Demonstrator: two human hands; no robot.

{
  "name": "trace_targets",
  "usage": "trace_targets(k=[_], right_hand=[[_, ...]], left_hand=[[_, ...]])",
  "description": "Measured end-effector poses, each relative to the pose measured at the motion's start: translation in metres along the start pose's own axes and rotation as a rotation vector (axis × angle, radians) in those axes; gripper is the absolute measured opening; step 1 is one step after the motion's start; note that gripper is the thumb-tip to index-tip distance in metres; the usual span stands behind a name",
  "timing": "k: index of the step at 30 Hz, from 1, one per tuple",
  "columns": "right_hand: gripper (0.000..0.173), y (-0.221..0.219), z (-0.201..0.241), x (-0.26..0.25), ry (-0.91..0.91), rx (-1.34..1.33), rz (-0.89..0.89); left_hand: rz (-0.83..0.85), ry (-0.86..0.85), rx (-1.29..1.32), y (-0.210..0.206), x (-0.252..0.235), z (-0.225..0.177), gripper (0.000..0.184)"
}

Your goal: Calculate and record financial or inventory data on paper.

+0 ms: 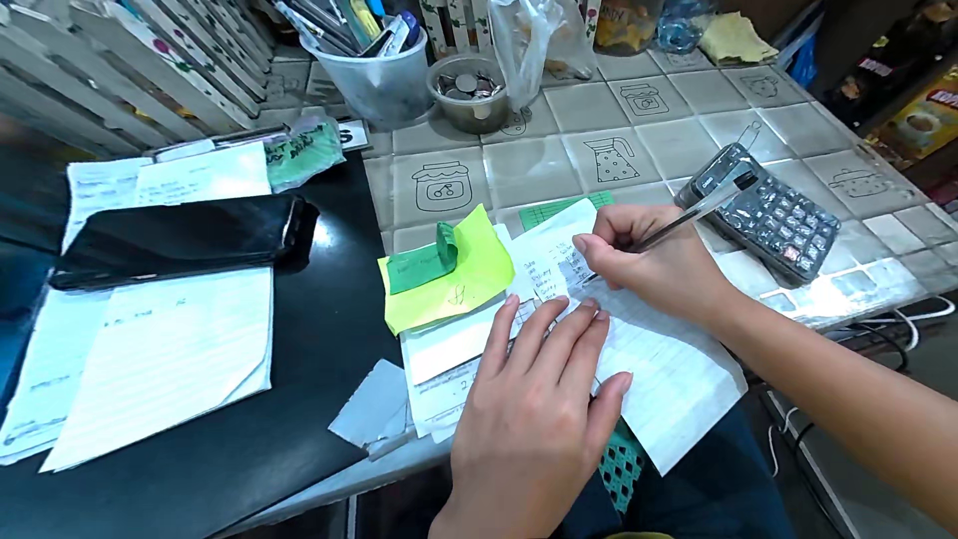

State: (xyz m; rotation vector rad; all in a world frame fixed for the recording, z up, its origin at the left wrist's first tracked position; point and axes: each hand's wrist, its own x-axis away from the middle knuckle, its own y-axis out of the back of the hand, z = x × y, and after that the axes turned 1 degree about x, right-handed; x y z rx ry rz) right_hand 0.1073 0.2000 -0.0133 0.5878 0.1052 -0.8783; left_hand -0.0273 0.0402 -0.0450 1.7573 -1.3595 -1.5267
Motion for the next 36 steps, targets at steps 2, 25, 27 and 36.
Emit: trace_targets(k=[2, 25, 27, 36], right_hand=[[0.027, -0.0008, -0.0004, 0.0005, 0.011, -0.004, 0.001], [0.028, -0.0007, 0.001, 0.0011, 0.006, 0.039, -0.008], [0.029, 0.0001, 0.0017, 0.0016, -0.004, 0.04, 0.001], [0.03, 0.0026, 0.0003, 0.0005, -0.049, 0.026, -0.016]], left_hand=[[0.0, 0.002, -0.002, 0.0, 0.0001, -0.0003, 0.044], [0.005, -0.005, -0.006, 0.0009, -0.0002, 0.0001, 0.043], [0.01, -0.004, -0.009, 0.0015, -0.0005, 0.0001, 0.043], [0.018, -0.006, -0.007, 0.0014, -0.002, 0.0006, 0.043]])
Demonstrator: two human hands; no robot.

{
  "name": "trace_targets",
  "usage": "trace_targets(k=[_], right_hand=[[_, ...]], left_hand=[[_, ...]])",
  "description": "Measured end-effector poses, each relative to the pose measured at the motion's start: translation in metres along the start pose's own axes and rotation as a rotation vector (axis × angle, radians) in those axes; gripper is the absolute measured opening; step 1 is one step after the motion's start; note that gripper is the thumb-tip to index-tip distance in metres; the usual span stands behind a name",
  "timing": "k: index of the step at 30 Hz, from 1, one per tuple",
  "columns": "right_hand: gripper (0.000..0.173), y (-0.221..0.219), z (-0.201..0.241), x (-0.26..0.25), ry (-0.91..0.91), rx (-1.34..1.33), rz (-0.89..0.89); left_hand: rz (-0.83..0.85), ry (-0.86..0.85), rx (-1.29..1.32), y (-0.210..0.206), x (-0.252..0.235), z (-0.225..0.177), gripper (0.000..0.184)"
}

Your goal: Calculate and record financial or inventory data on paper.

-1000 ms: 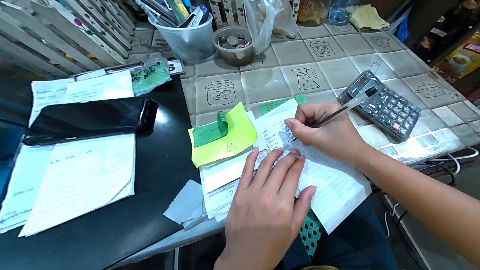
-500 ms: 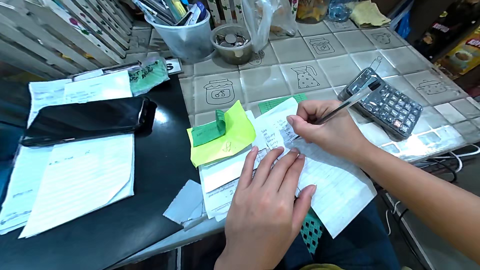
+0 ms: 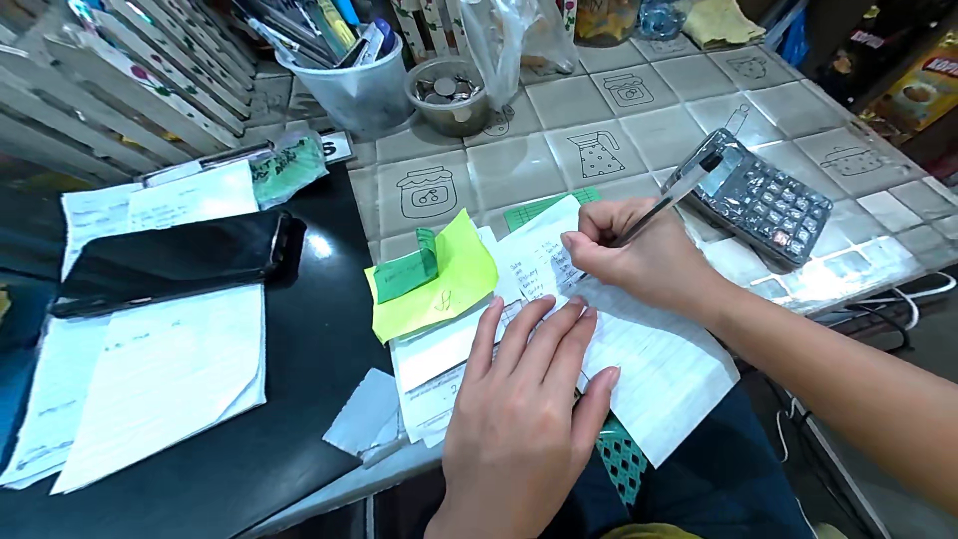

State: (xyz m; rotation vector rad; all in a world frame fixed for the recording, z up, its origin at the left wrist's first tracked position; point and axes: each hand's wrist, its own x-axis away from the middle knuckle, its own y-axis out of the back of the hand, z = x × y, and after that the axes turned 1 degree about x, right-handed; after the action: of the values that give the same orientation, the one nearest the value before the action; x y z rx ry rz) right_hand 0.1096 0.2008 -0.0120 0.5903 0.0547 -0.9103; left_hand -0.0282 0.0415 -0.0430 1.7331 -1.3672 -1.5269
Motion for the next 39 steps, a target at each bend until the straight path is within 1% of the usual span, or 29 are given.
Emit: trace_targets(k=[3, 5, 6, 9, 12, 13, 16, 19, 23, 29, 35, 39], right_hand=[[0.026, 0.0, -0.002, -0.002, -0.021, -0.091, -0.021], [0.016, -0.001, -0.004, -0.003, 0.061, -0.146, -0.025], [0.014, 0.0, -0.004, -0.003, 0.097, -0.142, -0.02], [0.013, 0.0, -0.001, 0.0, 0.136, -0.073, -0.01], [0.02, 0.0, 0.0, 0.001, 0.164, 0.001, -0.035], [0.024, -0.001, 0.0, 0.002, 0.173, 0.004, -0.052], [0.033, -0.001, 0.002, 0.002, 0.125, -0.02, -0.057], [0.034, 0.002, 0.001, 0.001, 0.053, -0.054, -0.048], [0.035, 0.004, 0.001, 0.001, -0.017, -0.029, -0.012], [0.029, 0.002, -0.003, 0.005, 0.025, -0.033, -0.043], [0.03, 0.001, -0.003, 0.004, 0.019, -0.012, -0.053], [0.028, 0.001, -0.003, 0.005, 0.075, -0.029, -0.03]], left_hand=[[0.012, 0.009, 0.006, 0.001, 0.001, 0.001, 0.043], [0.029, 0.002, -0.004, 0.002, -0.001, 0.002, 0.047], [0.044, -0.011, -0.007, 0.003, -0.003, 0.002, 0.051], [0.124, -0.05, -0.031, 0.007, -0.006, 0.001, 0.068], [0.192, -0.068, -0.041, 0.01, -0.007, 0.0, 0.073], [0.208, -0.072, -0.043, 0.011, -0.008, 0.0, 0.073], [0.232, -0.063, -0.024, 0.012, -0.008, 0.0, 0.071], [0.247, -0.055, -0.014, 0.013, -0.009, 0.0, 0.07], [0.229, -0.048, -0.029, 0.013, -0.007, -0.001, 0.069], [0.126, -0.06, -0.069, 0.006, -0.003, -0.001, 0.068], [0.085, -0.044, -0.109, 0.0, -0.002, -0.003, 0.069], [0.079, -0.033, -0.094, -0.001, -0.002, -0.003, 0.067]])
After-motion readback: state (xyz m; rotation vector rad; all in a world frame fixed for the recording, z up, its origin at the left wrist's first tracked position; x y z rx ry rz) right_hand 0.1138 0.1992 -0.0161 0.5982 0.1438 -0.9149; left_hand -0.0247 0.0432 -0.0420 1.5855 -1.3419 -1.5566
